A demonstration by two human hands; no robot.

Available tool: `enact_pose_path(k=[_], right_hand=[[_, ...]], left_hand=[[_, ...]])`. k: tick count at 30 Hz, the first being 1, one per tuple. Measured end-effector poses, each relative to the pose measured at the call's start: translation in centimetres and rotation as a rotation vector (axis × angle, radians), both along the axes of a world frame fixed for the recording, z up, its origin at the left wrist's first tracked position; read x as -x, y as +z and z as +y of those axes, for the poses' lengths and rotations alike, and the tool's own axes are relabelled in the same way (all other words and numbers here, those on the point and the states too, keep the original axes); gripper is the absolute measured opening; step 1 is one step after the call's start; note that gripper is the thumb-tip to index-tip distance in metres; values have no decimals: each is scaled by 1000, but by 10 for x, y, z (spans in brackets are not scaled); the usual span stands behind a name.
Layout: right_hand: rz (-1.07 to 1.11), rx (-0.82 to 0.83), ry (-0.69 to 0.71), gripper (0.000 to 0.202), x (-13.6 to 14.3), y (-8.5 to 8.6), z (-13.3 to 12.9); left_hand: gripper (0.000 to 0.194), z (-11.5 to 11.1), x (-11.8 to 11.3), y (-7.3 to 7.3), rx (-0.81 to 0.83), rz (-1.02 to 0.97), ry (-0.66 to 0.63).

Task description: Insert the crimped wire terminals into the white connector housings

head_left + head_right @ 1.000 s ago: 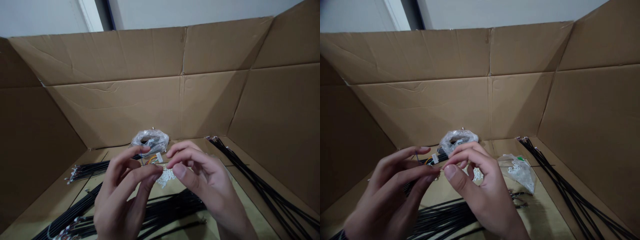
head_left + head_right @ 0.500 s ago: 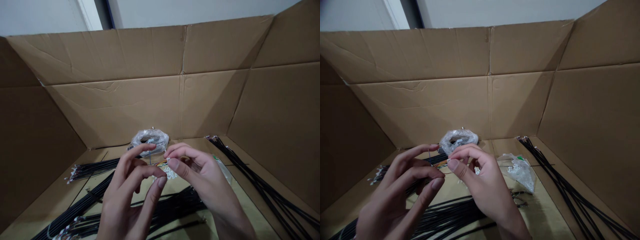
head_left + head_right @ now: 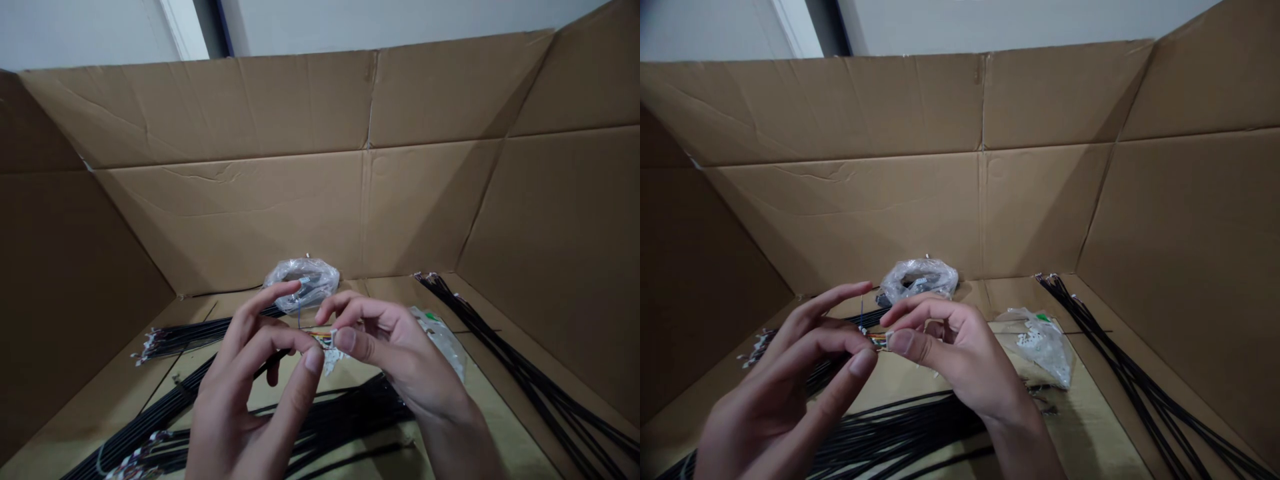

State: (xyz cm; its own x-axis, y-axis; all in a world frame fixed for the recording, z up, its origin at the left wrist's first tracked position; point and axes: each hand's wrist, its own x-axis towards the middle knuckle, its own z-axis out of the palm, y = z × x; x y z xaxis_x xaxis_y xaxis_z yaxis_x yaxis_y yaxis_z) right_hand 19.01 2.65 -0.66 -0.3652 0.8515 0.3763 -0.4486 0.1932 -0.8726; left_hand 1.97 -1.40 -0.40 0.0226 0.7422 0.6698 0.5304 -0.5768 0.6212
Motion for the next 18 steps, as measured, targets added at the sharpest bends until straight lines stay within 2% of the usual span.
enact_pose_path(k=[7,18], right_hand=[[5,2,-11,9,3,0,0],[-8,-7,-21,9,2,1,0]], left_hand=[[15,-1,-4,2,-7,-4,41],[16,0,0,1,-43,61,31]])
